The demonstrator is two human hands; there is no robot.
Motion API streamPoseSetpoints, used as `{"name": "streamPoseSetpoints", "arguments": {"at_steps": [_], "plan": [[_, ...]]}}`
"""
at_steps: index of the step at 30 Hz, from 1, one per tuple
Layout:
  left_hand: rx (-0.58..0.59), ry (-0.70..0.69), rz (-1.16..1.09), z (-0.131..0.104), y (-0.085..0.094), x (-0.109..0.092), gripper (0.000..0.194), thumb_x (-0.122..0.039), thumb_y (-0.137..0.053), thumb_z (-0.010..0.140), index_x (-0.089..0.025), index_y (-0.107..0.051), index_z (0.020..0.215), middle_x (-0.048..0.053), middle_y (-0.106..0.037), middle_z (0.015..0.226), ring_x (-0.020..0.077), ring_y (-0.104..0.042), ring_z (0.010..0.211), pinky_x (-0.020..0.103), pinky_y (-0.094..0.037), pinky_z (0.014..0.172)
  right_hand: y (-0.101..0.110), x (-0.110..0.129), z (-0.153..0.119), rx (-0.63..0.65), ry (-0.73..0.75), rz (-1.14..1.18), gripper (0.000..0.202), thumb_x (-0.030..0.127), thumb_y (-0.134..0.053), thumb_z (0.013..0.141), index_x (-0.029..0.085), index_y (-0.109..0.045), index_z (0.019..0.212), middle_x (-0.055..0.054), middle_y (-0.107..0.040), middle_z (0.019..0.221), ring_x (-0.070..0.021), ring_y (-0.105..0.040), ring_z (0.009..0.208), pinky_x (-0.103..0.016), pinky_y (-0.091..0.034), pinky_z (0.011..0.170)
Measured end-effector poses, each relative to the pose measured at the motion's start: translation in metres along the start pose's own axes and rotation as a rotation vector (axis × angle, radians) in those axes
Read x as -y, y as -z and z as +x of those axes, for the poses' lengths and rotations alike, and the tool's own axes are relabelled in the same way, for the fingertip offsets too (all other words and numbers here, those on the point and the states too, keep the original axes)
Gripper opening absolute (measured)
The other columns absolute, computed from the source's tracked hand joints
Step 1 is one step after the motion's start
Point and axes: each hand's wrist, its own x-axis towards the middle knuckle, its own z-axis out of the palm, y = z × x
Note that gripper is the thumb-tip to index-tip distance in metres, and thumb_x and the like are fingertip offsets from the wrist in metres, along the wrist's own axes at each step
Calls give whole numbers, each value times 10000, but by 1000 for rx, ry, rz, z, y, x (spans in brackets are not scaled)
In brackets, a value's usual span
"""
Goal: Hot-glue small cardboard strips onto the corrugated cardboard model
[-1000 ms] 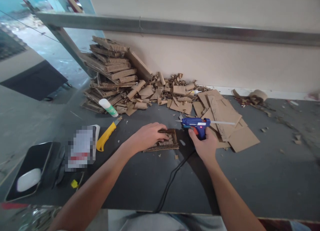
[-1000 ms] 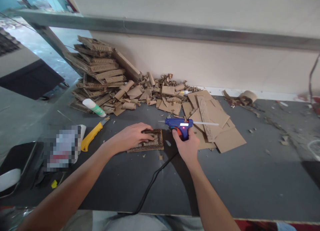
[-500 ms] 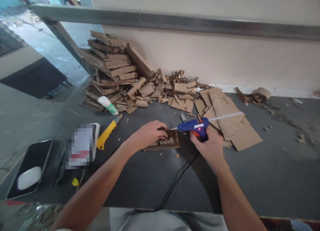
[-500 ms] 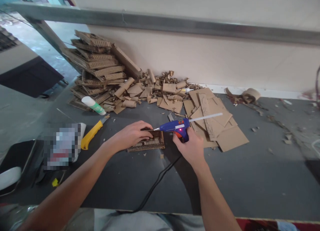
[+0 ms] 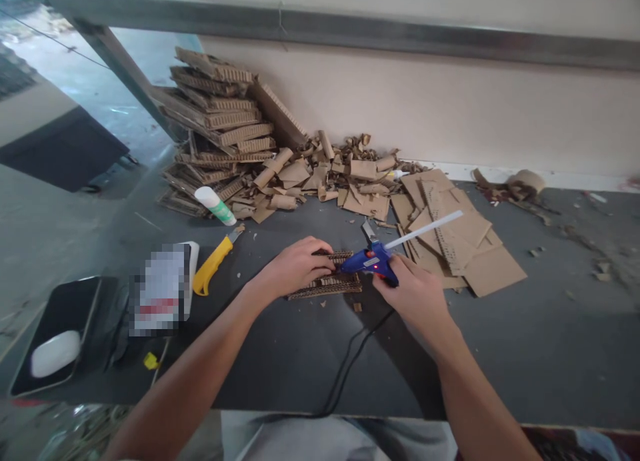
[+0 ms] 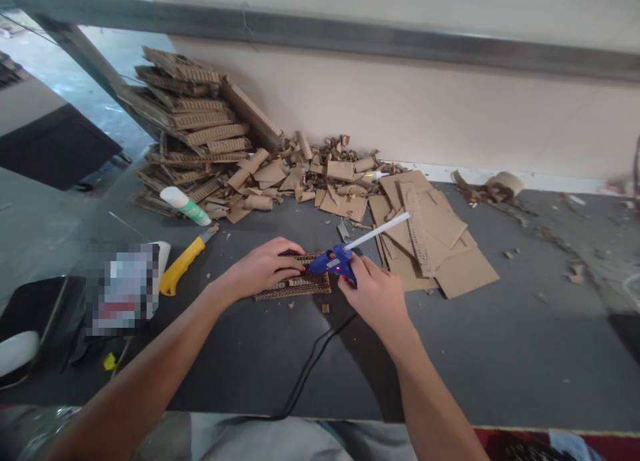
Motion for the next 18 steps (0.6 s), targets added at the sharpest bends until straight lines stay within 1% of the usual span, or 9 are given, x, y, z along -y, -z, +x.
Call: {"name": "streamPoseSetpoints", "arguments": {"at_steps": [2,4,7,10,14,18], "plan": [[-3,5,-11,0,-1,0,222,-238,-536,998,-201,-753,1029,97,-654,1219,257,-593,1132,417,-489,990,1,2,2,3,33,-6,217,245,-559,875,125,-683,1007,-18,-675,717,-142,-611,572,-267,-353,516],[-14,26,-49,-2,-2,0,216,-237,-538,998,-210,-738,1073,90,-654,1227,254,-584,1156,420,-482,1006,1,4,3,12,53,-8,235,238,-566,877,115,-686,1037,-22,-681,727,-142,-619,582,-267,-354,516],[-46,106,-171,-4,-3,4,204,-246,-569,984,-234,-711,1130,77,-647,1254,234,-598,1171,393,-492,999,2,7,4,32,53,-16,246,228,-568,875,111,-690,1054,-18,-674,716,-142,-614,577,-272,-341,509],[-70,178,-273,-7,-4,9,162,-270,-622,957,-248,-714,1088,65,-649,1266,216,-638,1126,374,-509,967,2,8,4,45,51,-25,259,223,-561,884,107,-686,1080,-23,-676,729,-141,-614,586,-273,-333,511],[-77,149,-319,-8,-5,14,164,-290,-712,897,-252,-717,1057,53,-685,1220,224,-637,1144,390,-493,995,4,8,4,70,54,-35,279,221,-554,901,110,-671,1128,-24,-677,751,-140,-617,606,-270,-333,521],[-91,158,-337,-6,-7,14,148,-299,-711,897,-247,-722,1035,49,-692,1201,218,-642,1120,387,-495,983,7,9,4,92,60,-43,289,209,-551,907,107,-662,1153,-25,-675,766,-142,-621,619,-274,-342,529]]}}
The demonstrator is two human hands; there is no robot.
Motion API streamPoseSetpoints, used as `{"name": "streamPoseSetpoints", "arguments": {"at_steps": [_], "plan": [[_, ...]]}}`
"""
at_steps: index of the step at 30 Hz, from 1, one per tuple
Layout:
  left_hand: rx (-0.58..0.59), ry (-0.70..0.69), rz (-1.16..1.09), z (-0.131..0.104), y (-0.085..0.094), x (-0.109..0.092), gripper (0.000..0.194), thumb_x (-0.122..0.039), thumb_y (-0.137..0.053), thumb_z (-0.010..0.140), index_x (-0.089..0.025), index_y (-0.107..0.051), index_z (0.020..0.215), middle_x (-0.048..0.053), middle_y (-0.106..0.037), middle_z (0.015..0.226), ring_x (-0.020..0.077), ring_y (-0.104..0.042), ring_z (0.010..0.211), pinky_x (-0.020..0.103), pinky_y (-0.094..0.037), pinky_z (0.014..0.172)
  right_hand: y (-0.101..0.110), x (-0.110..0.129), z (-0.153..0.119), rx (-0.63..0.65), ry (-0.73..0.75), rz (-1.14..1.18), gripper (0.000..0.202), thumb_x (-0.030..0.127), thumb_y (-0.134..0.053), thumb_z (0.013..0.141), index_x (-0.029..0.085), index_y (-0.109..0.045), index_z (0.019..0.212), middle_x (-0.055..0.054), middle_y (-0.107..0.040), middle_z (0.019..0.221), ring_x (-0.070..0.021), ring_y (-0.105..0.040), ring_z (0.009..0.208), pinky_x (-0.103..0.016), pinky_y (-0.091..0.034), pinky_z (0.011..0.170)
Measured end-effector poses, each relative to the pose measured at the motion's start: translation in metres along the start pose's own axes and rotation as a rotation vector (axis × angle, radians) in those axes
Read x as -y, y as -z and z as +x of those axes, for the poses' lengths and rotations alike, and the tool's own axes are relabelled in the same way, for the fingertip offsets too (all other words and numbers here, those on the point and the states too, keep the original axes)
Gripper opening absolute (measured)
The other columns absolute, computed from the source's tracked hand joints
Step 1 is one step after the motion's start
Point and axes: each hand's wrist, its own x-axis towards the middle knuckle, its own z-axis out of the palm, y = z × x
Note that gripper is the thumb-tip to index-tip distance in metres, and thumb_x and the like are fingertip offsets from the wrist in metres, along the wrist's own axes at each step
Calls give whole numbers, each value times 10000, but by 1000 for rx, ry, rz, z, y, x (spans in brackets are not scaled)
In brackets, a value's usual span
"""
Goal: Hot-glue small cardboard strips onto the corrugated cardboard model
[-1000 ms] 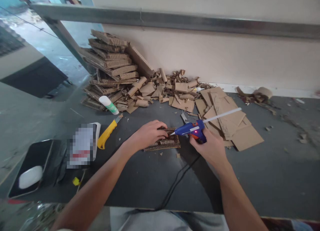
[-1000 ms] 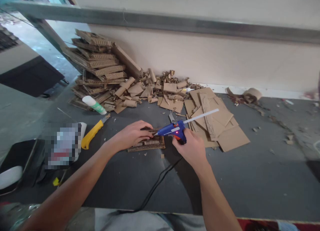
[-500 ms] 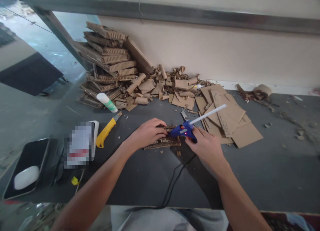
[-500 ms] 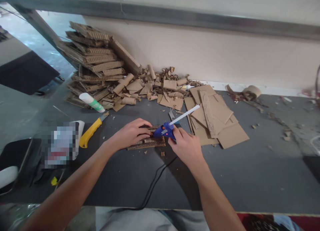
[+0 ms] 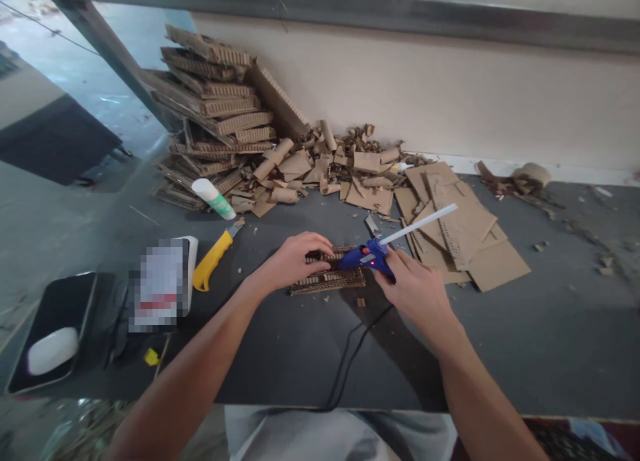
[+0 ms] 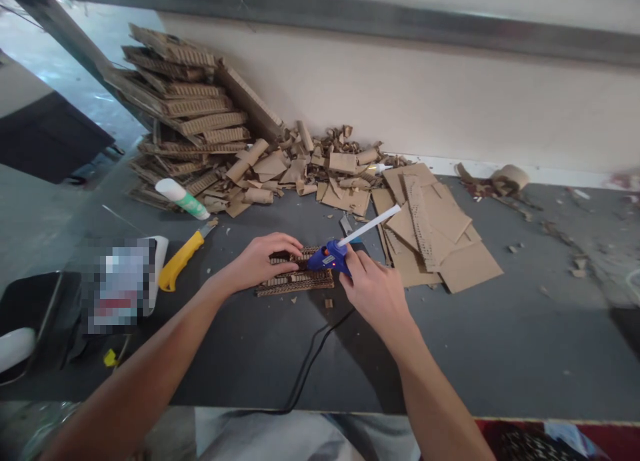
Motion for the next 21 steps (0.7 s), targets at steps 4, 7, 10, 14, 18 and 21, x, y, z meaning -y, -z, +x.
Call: {"name": "streamPoseSetpoints", "arguments": {"at_steps": [4,7,10,14,18,21], "plan": [[-17,21,-8,1,-4,-3,114,-293,-701,900,-239,-725,997,46,-681,1182,209,-649,1073,380,-500,957,2,1,-1,31,-11,-14,307,208,-547,908,113,-655,1179,-33,-679,789,-144,-624,634,-278,-329,522],[-27,45,-4,1,-7,-4,101,-254,-713,879,-240,-728,977,47,-670,1180,207,-653,1039,372,-508,921,3,2,0,37,-11,-30,310,203,-543,902,112,-654,1176,-32,-678,796,-143,-617,624,-281,-325,516],[-50,53,-9,2,-10,-2,104,-251,-732,858,-244,-729,962,37,-677,1160,194,-659,997,361,-509,911,4,2,1,33,4,-45,307,196,-537,904,106,-651,1174,-36,-686,822,-138,-612,616,-280,-329,511],[-76,40,-26,3,-11,0,120,-254,-761,834,-235,-728,948,32,-691,1122,183,-663,966,351,-506,916,6,1,1,29,5,-56,300,185,-533,909,109,-649,1174,-41,-696,841,-136,-612,612,-279,-337,510],[-74,35,-37,3,-11,0,117,-269,-752,843,-229,-730,951,41,-694,1121,185,-669,956,349,-513,903,7,2,1,36,-2,-45,314,169,-524,904,118,-647,1188,-60,-712,898,-138,-622,633,-280,-343,508],[-77,26,-45,3,-10,0,119,-277,-752,843,-227,-730,949,47,-696,1116,190,-672,964,350,-518,898,6,2,0,62,-20,-37,324,163,-520,903,125,-647,1198,-64,-705,886,-141,-625,646,-278,-344,507]]}}
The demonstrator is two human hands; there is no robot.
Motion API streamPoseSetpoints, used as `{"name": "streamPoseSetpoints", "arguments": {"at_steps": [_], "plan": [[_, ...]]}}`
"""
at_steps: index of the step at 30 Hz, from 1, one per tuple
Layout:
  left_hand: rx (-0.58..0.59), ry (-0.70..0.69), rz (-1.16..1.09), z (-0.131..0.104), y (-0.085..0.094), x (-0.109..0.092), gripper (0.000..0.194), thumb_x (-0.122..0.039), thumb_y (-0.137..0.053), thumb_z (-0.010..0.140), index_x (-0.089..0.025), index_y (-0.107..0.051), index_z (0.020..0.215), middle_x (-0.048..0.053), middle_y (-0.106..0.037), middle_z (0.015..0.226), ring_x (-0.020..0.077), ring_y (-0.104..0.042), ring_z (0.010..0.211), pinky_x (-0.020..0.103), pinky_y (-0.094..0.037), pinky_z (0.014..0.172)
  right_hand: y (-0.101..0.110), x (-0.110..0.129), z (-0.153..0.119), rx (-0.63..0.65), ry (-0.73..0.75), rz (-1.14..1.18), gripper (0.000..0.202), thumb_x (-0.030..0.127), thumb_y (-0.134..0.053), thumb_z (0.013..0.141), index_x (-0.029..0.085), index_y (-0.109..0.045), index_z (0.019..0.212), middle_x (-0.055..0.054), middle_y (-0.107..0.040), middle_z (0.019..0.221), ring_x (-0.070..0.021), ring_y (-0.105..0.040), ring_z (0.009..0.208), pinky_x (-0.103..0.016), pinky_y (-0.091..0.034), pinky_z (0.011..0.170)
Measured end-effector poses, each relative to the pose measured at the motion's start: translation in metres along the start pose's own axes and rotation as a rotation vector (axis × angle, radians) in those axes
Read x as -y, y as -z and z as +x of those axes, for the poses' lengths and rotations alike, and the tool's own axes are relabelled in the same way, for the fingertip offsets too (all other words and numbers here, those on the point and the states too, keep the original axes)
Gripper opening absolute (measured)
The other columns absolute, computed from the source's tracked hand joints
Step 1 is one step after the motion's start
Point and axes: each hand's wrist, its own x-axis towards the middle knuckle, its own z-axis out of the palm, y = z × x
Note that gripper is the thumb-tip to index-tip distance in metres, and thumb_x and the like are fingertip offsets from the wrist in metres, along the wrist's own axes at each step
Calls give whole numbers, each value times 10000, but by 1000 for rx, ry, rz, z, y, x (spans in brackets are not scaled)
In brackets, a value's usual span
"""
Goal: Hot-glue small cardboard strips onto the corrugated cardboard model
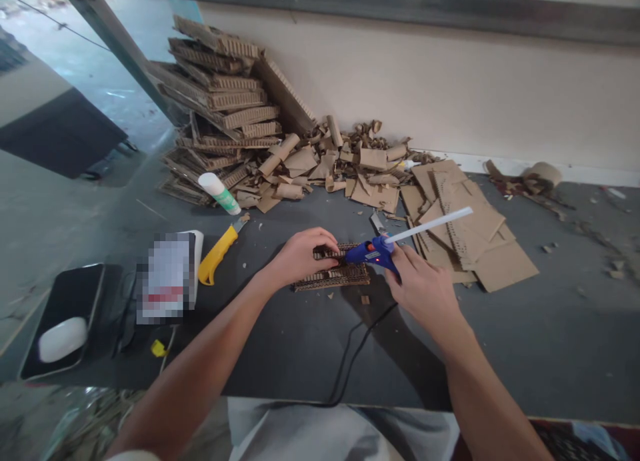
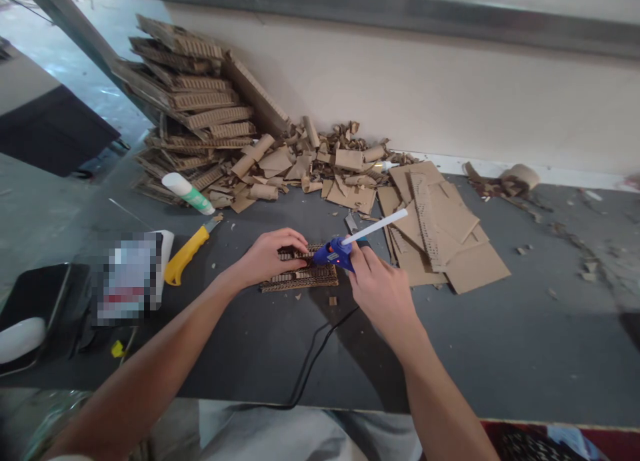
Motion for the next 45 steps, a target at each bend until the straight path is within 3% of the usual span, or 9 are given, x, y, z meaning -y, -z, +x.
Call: {"name": "streamPoseSetpoints", "arguments": {"at_steps": [11,17,21,24,27,31,36,41,45], "plan": [[3,-4,-36,0,3,-3,168,-284,-778,828,-212,-711,964,55,-699,1092,201,-672,990,337,-514,901,1,1,-1,-164,-38,-25,219,274,-581,917,113,-683,1027,-46,-708,762,-137,-607,571,-254,-360,510],[66,61,48,-3,16,-12,299,-433,-705,888,-218,-685,1095,87,-674,1223,252,-637,1133,377,-498,964,3,-7,-9,-212,-284,147,319,444,-606,906,139,-691,950,-49,-682,678,-187,-639,594,-265,-427,563],[154,181,254,-12,22,-33,837,-707,-670,787,-196,-502,1428,192,-535,1454,400,-506,1323,496,-473,1011,2,-16,-23,-189,-490,264,430,584,-595,864,168,-659,771,6,-549,499,-169,-546,456,-276,-401,510],[256,154,398,-17,15,-45,1164,-646,-807,661,-177,-258,1575,225,-413,1557,452,-399,1408,549,-385,1097,1,-19,-38,-175,-658,329,465,644,-619,801,186,-641,724,48,-458,433,-147,-462,391,-277,-376,473],[257,142,512,-18,7,-47,1096,-448,-821,723,-201,-196,1589,209,-504,1482,412,-490,1343,502,-405,1075,2,-18,-55,-176,-775,390,448,643,-662,751,207,-600,666,55,-446,428,-133,-423,391,-274,-378,467],[216,170,561,-14,17,-47,998,-457,-784,769,-197,-247,1569,213,-577,1394,392,-583,1235,433,-492,948,1,-13,-76,-186,-953,456,485,670,-685,704,189,-626,678,24,-520,455,-145,-457,418,-274,-404,472],[47,220,517,3,82,-75,929,-519,-797,762,-224,-351,1522,168,-474,1521,397,-498,1352,498,-442,1079,-6,-8,-88,-221,-1103,505,522,693,-695,679,173,-663,712,-28,-621,532,-192,-552,509,-286,-451,525],[-223,327,609,66,203,-120,1041,-552,-839,709,-135,-341,1523,108,-514,1441,403,-507,1313,583,-348,1111,-10,-8,-86,-215,-1126,492,517,679,-705,677,166,-680,738,-28,-631,549,-206,-584,537,-294,-472,564],[-432,468,837,127,284,-114,1079,-553,-848,647,33,-432,1452,157,-523,1435,455,-448,1351,579,-331,1109,-6,-8,-84,-176,-1137,519,486,670,-699,665,187,-659,706,-19,-604,505,-209,-572,500,-298,-468,525]]}}
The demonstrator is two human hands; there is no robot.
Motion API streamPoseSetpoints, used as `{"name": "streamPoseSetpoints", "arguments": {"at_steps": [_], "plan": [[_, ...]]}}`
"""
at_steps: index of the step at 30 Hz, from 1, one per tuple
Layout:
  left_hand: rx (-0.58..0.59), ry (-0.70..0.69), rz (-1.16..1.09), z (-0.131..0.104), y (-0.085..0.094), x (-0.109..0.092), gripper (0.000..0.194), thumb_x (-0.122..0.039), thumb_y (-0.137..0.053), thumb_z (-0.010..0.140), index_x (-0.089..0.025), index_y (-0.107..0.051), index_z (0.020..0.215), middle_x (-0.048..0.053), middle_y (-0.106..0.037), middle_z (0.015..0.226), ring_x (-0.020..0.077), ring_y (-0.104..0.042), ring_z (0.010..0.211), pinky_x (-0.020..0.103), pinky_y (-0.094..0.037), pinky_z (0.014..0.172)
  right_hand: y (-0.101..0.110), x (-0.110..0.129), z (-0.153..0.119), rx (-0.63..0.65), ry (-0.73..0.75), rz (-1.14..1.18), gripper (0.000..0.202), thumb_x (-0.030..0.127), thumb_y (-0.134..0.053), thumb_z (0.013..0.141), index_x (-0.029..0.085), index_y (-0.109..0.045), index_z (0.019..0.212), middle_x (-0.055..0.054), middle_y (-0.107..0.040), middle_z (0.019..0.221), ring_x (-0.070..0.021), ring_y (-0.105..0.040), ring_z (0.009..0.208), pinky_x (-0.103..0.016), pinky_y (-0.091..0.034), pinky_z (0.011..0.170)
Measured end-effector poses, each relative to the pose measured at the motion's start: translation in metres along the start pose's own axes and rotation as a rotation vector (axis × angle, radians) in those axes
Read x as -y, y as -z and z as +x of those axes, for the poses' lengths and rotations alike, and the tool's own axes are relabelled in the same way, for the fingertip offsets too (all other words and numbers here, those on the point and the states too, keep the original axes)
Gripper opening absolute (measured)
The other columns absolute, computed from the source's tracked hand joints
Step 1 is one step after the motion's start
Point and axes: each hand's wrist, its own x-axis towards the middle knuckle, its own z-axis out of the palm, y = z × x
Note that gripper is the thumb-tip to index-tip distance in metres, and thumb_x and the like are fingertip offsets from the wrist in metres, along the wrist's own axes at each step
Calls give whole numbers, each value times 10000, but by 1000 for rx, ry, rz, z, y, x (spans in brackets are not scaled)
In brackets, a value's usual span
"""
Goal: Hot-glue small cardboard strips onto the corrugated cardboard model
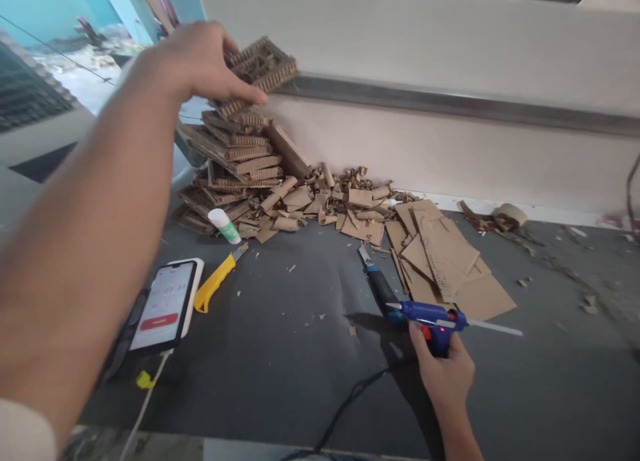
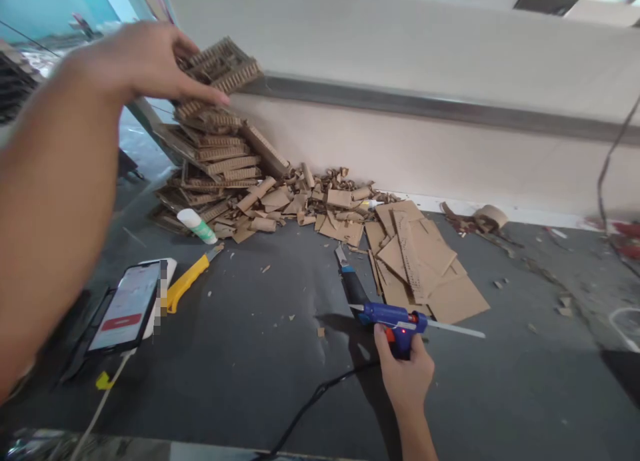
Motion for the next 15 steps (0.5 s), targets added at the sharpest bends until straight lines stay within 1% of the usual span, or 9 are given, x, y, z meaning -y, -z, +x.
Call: {"name": "streamPoseSetpoints", "arguments": {"at_steps": [1,2,3,5,6,7,10,13,15], "plan": [[-15,22,6,18,-1,6,1116,-576,-845,636,45,-414,1458,170,-496,1469,456,-435,1364,582,-341,1109,0,1,0,10,-13,6,481,666,-698,660,189,-659,709,-18,-602,500,-209,-572,494,-299,-472,525],[-6,41,17,32,-4,13,1147,-625,-840,600,55,-439,1433,165,-514,1461,443,-457,1352,573,-368,1103,1,2,0,19,-26,10,480,663,-700,653,188,-663,715,-17,-603,498,-209,-572,489,-302,-477,530],[26,48,26,44,-9,20,1167,-675,-824,575,46,-459,1417,155,-521,1466,425,-472,1347,561,-383,1105,1,3,0,21,-39,11,480,659,-702,645,186,-667,723,-17,-605,498,-211,-575,486,-305,-483,539],[115,-10,74,57,-18,34,1126,-718,-780,601,36,-489,1385,134,-538,1469,379,-479,1357,541,-353,1145,0,4,1,22,-58,6,484,650,-705,633,181,-678,750,-21,-619,512,-220,-593,498,-312,-493,558],[154,-35,97,59,-22,40,1116,-714,-774,612,31,-482,1389,129,-516,1494,368,-460,1374,543,-326,1163,0,4,1,20,-62,2,484,648,-706,629,182,-677,754,-24,-627,523,-226,-604,510,-313,-495,562],[189,-45,96,59,-24,45,1111,-687,-804,597,23,-485,1390,123,-507,1502,371,-460,1372,548,-329,1158,0,4,1,19,-63,-1,481,648,-707,626,184,-674,749,-28,-635,532,-231,-615,521,-312,-494,561],[241,-40,107,52,-27,55,1061,-633,-850,575,-5,-527,1366,93,-570,1442,351,-523,1316,543,-382,1122,-1,5,2,16,-57,7,462,644,-706,630,193,-659,716,-26,-628,522,-231,-615,523,-307,-486,546],[205,-36,166,46,-30,58,1005,-678,-783,646,-8,-534,1354,94,-548,1477,321,-484,1359,515,-334,1166,0,8,2,24,-60,18,454,637,-708,632,193,-654,704,-11,-590,480,-216,-587,495,-302,-477,538],[148,-33,172,45,-34,59,959,-727,-702,712,-9,-556,1330,78,-536,1493,299,-461,1375,483,-311,1185,0,8,2,32,-72,13,467,644,-712,624,187,-657,704,-8,-581,470,-208,-570,479,-300,-464,524]]}}
